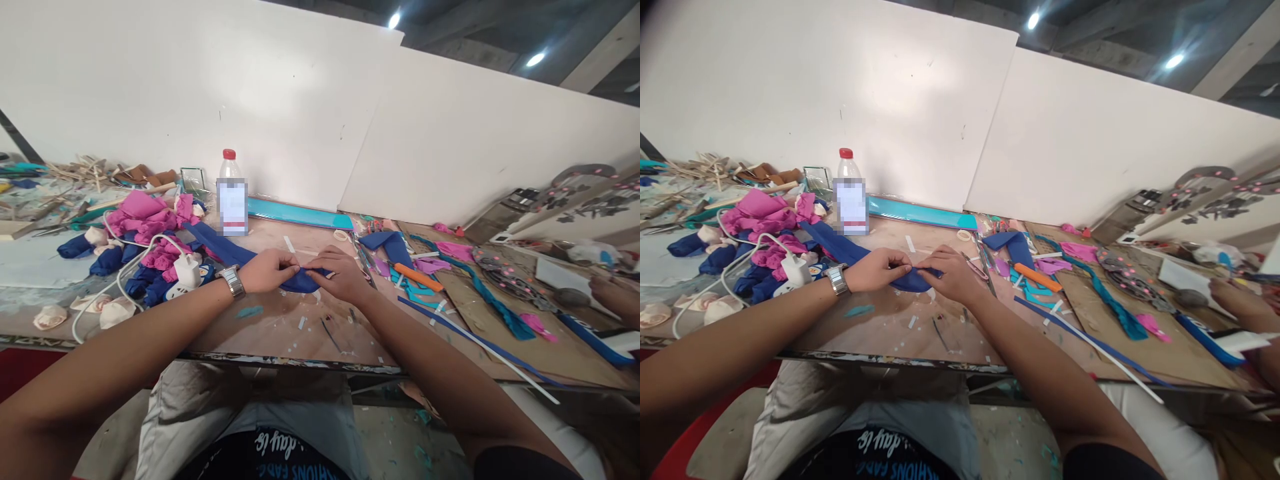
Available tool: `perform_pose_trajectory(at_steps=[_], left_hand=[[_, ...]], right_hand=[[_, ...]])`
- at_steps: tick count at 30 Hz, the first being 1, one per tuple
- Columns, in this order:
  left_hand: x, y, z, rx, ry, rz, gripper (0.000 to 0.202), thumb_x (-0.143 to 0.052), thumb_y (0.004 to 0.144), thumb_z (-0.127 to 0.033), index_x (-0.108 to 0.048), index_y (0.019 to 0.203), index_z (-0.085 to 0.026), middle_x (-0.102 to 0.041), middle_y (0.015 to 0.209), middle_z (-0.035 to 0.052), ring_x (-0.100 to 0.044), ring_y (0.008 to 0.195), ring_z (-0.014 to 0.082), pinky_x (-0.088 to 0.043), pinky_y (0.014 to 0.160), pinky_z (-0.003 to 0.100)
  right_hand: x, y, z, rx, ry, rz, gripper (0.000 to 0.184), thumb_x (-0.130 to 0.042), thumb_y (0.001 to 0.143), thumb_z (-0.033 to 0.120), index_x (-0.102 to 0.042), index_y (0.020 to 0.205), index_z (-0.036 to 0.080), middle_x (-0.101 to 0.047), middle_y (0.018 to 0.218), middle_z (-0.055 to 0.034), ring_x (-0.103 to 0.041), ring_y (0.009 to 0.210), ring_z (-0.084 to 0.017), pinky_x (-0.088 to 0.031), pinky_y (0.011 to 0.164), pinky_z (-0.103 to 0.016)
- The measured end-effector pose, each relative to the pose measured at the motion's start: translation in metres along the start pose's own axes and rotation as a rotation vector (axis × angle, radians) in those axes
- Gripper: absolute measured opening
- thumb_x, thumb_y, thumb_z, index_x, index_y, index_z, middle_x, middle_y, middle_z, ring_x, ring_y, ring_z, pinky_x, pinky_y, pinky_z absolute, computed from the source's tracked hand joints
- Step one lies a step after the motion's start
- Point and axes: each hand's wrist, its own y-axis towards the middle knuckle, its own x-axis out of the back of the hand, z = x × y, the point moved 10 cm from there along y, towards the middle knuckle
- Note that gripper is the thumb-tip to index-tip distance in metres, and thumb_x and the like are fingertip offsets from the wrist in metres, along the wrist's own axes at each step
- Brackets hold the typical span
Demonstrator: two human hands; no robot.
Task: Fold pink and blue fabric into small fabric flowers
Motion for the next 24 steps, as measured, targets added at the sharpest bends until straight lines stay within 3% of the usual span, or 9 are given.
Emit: perform_pose_trajectory(at_steps=[16,24], left_hand=[[0.004,-0.002,-0.008,-0.057,0.038,-0.045,0.027,-0.059,0.094,-0.037,-0.075,0.085,-0.017,-0.075,0.078,0.0016,-0.062,0.069,0.0143,-0.041,0.065,0.026],[0.007,-0.006,-0.020,-0.098,0.227,-0.105,0.019,-0.059,0.093,-0.029,-0.076,0.090,-0.020,-0.078,0.087,0.0014,-0.068,0.078,0.0162,-0.043,0.072,0.028]], right_hand=[[0.000,0.000,0.003,0.028,-0.026,-0.008,0.011,-0.066,0.098,0.029,-0.076,0.101,0.025,-0.079,0.091,-0.0039,-0.065,0.087,-0.022,-0.053,0.085,-0.041],[-0.004,0.002,0.001,-0.012,-0.041,0.040,0.012,-0.066,0.098,0.032,-0.075,0.100,0.025,-0.079,0.096,-0.0041,-0.066,0.092,-0.023,-0.050,0.090,-0.043]])
